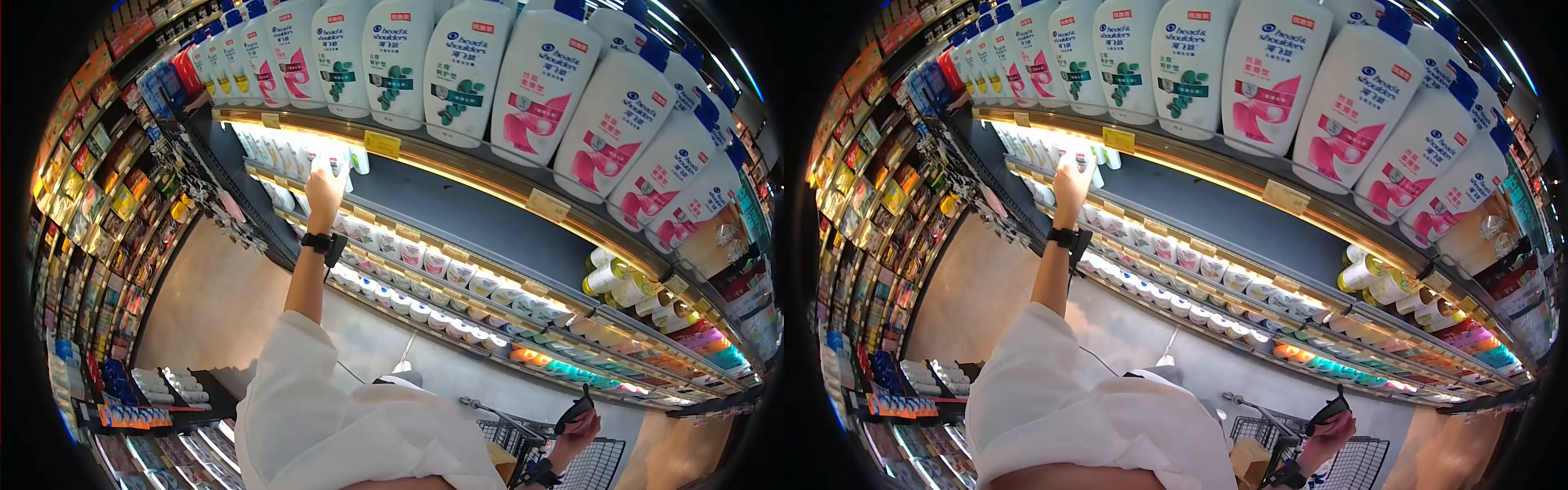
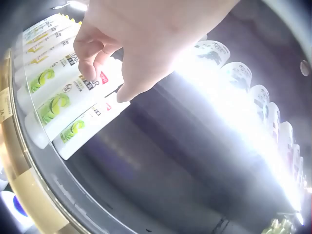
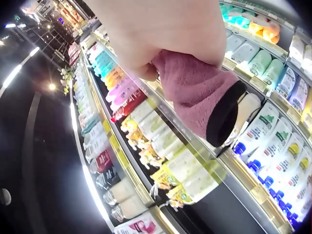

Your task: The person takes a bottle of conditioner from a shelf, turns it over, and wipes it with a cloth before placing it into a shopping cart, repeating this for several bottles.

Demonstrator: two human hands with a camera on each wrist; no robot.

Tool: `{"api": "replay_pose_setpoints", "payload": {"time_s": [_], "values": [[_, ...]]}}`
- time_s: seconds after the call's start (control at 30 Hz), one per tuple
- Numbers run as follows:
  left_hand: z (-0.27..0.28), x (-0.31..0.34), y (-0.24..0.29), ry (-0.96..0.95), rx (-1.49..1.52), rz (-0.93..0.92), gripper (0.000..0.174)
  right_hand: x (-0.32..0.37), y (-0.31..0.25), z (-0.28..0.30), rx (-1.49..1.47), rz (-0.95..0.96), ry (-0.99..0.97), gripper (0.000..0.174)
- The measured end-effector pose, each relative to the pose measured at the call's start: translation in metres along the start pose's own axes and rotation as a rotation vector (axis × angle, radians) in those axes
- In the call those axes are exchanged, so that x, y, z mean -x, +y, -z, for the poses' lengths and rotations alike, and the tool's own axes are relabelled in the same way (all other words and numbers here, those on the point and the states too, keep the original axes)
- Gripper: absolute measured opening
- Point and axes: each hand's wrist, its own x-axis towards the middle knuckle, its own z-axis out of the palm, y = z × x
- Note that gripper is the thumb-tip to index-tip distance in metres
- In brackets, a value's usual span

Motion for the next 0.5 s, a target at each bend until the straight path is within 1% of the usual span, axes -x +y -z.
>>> {"api": "replay_pose_setpoints", "payload": {"time_s": [0.07, 0.1, 0.17, 0.2, 0.23, 0.3, 0.33, 0.4, 0.43, 0.47, 0.5], "values": [[-0.010, 0.014, 0.001, 0.211, -0.038, -0.167, 0.043, -0.002, 0.004, -0.018, 0.001, 0.054, 0.426, 0.021], [0.001, -0.005, -0.009, 0.218, -0.053, -0.187, 0.043, -0.004, 0.038, -0.031, -0.023, 0.045, 0.430, 0.021], [0.001, 0.006, -0.009, 0.428, -0.068, -0.411, 0.042, -0.003, 0.050, -0.035, 0.152, 0.090, 0.272, 0.018], [-0.001, 0.010, -0.007, 0.468, -0.076, -0.452, 0.041, -0.004, 0.052, -0.050, 0.137, 0.063, 0.352, 0.020], [-0.004, 0.010, -0.010, 0.459, -0.076, -0.459, 0.041, -0.003, 0.055, -0.053, 0.135, 0.063, 0.362, 0.020], [-0.009, 0.011, -0.016, 0.532, -0.058, -0.568, 0.043, 0.001, 0.057, -0.055, -0.019, -0.066, 0.108, 0.017], [-0.010, 0.014, -0.015, 0.522, -0.057, -0.573, 0.043, 0.000, 0.058, -0.058, -0.020, -0.065, 0.118, 0.017], [-0.014, 0.020, -0.010, 0.395, 0.283, -0.455, 0.044, -0.001, 0.064, -0.062, 0.017, 0.040, 0.455, 0.028], [-0.014, 0.023, -0.009, 0.376, 0.285, -0.469, 0.044, 0.003, 0.069, -0.056, 0.029, 0.096, 0.629, 0.035], [-0.013, 0.027, -0.010, 0.385, 0.288, -0.508, 0.047, 0.010, 0.061, -0.009, -0.055, -0.004, 0.252, 0.043], [-0.016, 0.032, -0.010, 0.385, 0.301, -0.551, 0.050, 0.007, 0.068, -0.035, -0.096, 0.076, 0.426, 0.047]]}}
